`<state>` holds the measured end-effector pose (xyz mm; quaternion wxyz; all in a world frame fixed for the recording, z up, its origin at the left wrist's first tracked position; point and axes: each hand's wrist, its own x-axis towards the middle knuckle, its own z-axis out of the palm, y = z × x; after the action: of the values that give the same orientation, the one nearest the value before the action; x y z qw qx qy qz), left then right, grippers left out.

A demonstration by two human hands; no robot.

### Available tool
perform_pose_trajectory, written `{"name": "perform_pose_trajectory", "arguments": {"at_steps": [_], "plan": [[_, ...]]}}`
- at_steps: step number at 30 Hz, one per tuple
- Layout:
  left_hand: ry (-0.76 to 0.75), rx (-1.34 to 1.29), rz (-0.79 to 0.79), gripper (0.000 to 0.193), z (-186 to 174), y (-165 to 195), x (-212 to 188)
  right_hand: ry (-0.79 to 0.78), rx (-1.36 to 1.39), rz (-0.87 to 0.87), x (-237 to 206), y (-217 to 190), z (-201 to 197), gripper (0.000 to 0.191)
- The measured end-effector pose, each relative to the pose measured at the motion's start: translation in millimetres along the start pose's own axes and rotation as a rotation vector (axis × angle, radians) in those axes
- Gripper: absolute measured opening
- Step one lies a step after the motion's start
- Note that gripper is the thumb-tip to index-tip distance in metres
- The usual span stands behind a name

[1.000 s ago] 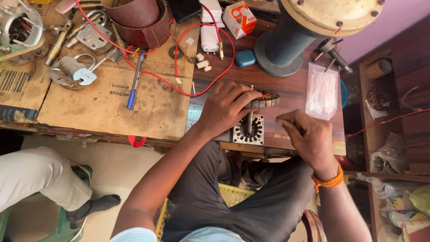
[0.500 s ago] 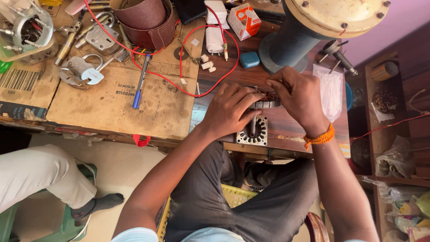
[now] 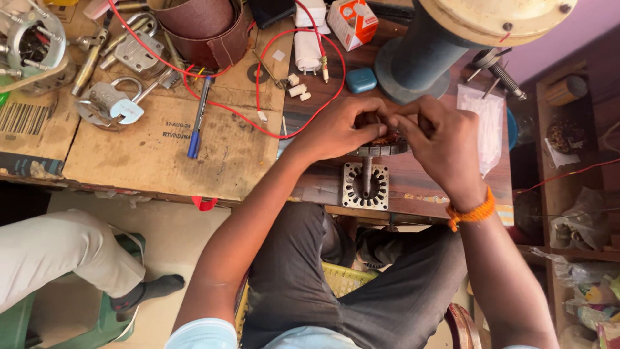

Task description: The person sits at a workbench and hand-winds copper wire into the slots of a motor stator core held in a mounting fixture, repeatedly guiding and pressing the wire into place slot by slot with both hands.

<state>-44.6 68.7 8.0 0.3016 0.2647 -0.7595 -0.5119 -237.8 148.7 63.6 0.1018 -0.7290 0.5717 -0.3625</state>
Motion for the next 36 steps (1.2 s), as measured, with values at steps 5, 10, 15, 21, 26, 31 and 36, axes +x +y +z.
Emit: {"name": "perform_pose_trajectory", "arguments": {"at_steps": [5, 10, 15, 21, 26, 31, 36], "plan": [[-0.059, -0.115, 0.136, 0.013, -11.7, -19.3, -7.3, -0.098, 0.061, 0.108, -22.9, -23.9, -1.8, 0.015], [-0.034, -0.038, 0.1, 0.015, -15.4, -13.2, -17.5, -0.136, 0.094, 0.122, -39.5, -39.7, 2.8, 0.014], [0.028, 0.055, 0.129, 0.016, -12.0, -3.8, -29.3, -0.115, 0.016, 0.088, -57.5, -39.6, 13.3, 0.015], [-0.009, -0.031, 0.198, 0.014, -14.0, 10.3, -39.2, -0.12, 0.02, -0.093, -86.7, -29.8, 27.4, 0.008], [0.104, 0.237, 0.416, 0.044, 3.0, 32.1, -60.3, -0.148, 0.034, -0.115, -102.5, -10.0, 22.2, 0.007], [0.316, 0.621, 0.423, 0.043, 30.7, 33.2, -62.8, -0.078, 0.122, -0.053, -97.8, 7.2, -3.1, 0.01], [0.346, 0.572, 0.49, 0.042, 36.9, 22.9, -56.9, -0.052, 0.061, 0.031, -83.3, 0.8, -33.7, 0.008]]}}
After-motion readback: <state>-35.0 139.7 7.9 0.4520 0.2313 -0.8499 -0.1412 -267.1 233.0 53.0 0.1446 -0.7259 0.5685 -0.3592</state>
